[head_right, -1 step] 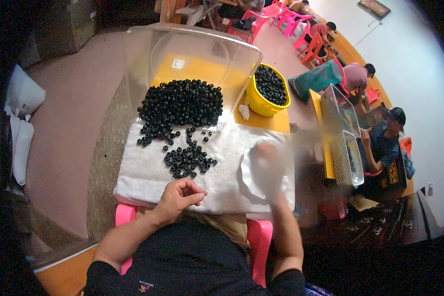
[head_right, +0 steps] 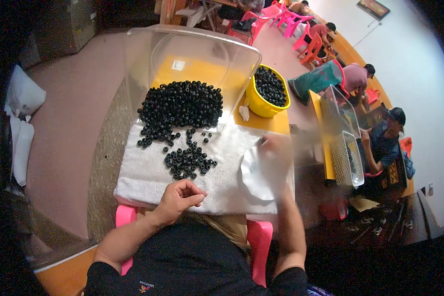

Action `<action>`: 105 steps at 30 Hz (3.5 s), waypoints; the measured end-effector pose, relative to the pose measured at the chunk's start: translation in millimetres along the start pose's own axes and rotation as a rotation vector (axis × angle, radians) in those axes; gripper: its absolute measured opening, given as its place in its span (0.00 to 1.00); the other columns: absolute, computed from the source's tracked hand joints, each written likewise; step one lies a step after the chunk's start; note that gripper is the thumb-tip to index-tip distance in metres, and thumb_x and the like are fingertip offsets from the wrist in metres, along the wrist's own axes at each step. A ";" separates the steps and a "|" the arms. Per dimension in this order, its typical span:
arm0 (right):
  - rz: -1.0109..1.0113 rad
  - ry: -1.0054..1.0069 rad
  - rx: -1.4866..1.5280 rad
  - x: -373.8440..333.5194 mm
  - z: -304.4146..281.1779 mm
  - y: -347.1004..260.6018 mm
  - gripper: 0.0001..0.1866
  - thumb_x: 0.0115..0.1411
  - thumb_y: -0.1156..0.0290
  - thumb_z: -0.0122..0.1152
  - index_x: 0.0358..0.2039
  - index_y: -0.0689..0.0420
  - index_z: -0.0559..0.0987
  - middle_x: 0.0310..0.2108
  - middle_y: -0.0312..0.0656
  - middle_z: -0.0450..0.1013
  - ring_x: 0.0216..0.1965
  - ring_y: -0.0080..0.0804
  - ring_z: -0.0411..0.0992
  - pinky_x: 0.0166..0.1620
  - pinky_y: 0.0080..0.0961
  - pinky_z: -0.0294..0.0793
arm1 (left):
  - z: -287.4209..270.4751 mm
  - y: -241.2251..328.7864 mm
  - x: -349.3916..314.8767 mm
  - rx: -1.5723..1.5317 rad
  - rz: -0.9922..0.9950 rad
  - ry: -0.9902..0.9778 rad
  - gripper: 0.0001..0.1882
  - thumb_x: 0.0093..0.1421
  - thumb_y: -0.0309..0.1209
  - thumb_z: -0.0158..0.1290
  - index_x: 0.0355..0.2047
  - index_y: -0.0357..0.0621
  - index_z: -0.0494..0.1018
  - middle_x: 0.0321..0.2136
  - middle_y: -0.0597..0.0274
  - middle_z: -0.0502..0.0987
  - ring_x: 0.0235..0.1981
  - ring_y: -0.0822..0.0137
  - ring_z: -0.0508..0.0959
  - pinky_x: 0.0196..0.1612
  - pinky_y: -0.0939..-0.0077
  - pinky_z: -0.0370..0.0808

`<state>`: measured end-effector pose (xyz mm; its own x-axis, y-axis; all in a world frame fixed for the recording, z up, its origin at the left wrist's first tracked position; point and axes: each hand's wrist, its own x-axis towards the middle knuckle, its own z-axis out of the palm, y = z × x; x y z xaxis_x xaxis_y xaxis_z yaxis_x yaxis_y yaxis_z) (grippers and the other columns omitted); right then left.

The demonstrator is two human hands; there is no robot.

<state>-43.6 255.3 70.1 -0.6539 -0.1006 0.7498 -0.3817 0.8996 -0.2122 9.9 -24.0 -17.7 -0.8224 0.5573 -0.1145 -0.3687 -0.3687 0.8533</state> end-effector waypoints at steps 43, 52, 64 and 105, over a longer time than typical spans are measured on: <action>0.168 -0.549 0.580 -16.2 66.1 -62.2 0.12 0.49 0.84 0.65 0.36 0.61 0.79 0.34 0.44 0.76 0.31 0.30 0.76 0.34 0.24 0.76 | -5.0 3.9 3.3 -0.024 0.084 0.189 0.07 0.60 0.27 0.59 0.35 0.40 0.73 0.28 0.69 0.76 0.28 0.80 0.74 0.33 0.84 0.73; 0.120 -0.578 0.753 -47.9 17.7 -104.4 0.16 0.51 0.84 0.66 0.42 0.60 0.78 0.36 0.45 0.75 0.35 0.36 0.76 0.38 0.26 0.75 | -1.8 9.6 0.1 -0.154 0.053 0.104 0.09 0.60 0.26 0.58 0.39 0.39 0.71 0.32 0.63 0.76 0.31 0.74 0.77 0.36 0.79 0.78; 0.084 -0.490 0.698 -68.7 11.6 -113.4 0.24 0.49 0.80 0.69 0.48 0.57 0.76 0.36 0.45 0.74 0.36 0.39 0.75 0.38 0.29 0.75 | 4.0 13.4 -3.7 -0.198 -0.010 0.001 0.10 0.59 0.23 0.57 0.40 0.38 0.70 0.33 0.62 0.77 0.33 0.73 0.78 0.38 0.79 0.77; 0.191 -0.402 0.240 -82.9 -6.4 -70.3 0.12 0.52 0.85 0.63 0.38 0.62 0.77 0.37 0.46 0.77 0.28 0.32 0.76 0.32 0.24 0.75 | 0.2 8.0 -0.3 -0.224 0.013 0.150 0.07 0.59 0.22 0.58 0.38 0.41 0.76 0.31 0.64 0.78 0.30 0.74 0.78 0.38 0.78 0.79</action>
<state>41.6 203.1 26.8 -0.9086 -0.1414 0.3929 -0.3388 0.7998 -0.4955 7.3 -27.0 -10.7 -0.8765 0.4412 -0.1924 -0.4307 -0.5402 0.7230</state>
